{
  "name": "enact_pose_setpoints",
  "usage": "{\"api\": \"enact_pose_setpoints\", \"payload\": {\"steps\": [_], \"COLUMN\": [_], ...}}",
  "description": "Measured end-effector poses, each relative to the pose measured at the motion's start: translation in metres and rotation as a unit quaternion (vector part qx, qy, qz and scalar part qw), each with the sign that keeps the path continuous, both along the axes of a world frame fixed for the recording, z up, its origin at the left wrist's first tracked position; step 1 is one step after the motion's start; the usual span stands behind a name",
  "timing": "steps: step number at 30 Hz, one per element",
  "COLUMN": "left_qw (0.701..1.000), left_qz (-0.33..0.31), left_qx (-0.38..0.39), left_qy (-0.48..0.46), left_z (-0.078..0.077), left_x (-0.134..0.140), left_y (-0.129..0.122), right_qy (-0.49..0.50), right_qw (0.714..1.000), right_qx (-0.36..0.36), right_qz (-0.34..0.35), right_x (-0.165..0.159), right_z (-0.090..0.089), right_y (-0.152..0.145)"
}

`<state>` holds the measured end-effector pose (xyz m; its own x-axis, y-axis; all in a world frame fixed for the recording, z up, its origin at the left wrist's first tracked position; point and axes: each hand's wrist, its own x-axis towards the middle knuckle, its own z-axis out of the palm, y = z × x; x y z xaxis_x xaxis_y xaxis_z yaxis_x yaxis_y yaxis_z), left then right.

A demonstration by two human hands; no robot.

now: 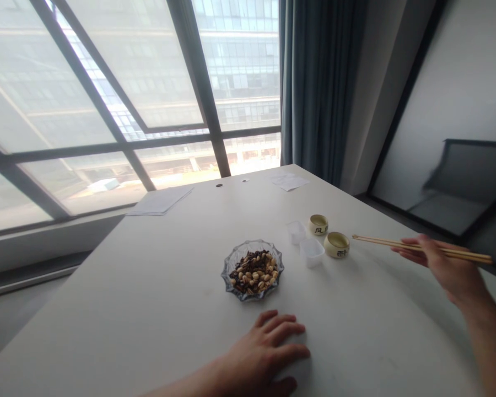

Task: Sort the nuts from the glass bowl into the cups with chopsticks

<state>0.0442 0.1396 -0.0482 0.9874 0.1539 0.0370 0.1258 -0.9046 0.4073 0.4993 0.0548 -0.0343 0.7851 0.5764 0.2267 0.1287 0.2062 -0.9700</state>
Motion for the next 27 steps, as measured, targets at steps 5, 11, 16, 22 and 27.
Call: {"api": "enact_pose_setpoints", "payload": {"steps": [5, 11, 16, 22, 27], "left_qw": [1.000, 1.000, 1.000, 1.000, 1.000], "left_qz": [-0.004, -0.008, -0.017, -0.018, -0.014], "left_qx": [0.002, 0.006, 0.013, 0.005, 0.006], "left_qy": [0.005, 0.010, 0.009, -0.007, -0.019], "left_z": [0.000, 0.001, -0.002, -0.006, -0.011], "left_x": [-0.001, 0.000, -0.001, -0.003, -0.003], "left_y": [0.000, 0.001, 0.002, 0.003, 0.002], "right_qy": [-0.028, -0.042, -0.047, -0.044, -0.020], "right_qw": [0.998, 0.995, 0.993, 0.990, 0.969], "right_qx": [0.045, 0.045, 0.082, 0.077, 0.034], "right_qz": [0.015, 0.073, 0.076, 0.110, 0.242], "right_x": [-0.015, -0.043, -0.064, -0.116, -0.164], "right_z": [0.033, 0.049, 0.042, 0.040, 0.029], "right_y": [0.029, 0.081, 0.093, 0.073, 0.062]}}
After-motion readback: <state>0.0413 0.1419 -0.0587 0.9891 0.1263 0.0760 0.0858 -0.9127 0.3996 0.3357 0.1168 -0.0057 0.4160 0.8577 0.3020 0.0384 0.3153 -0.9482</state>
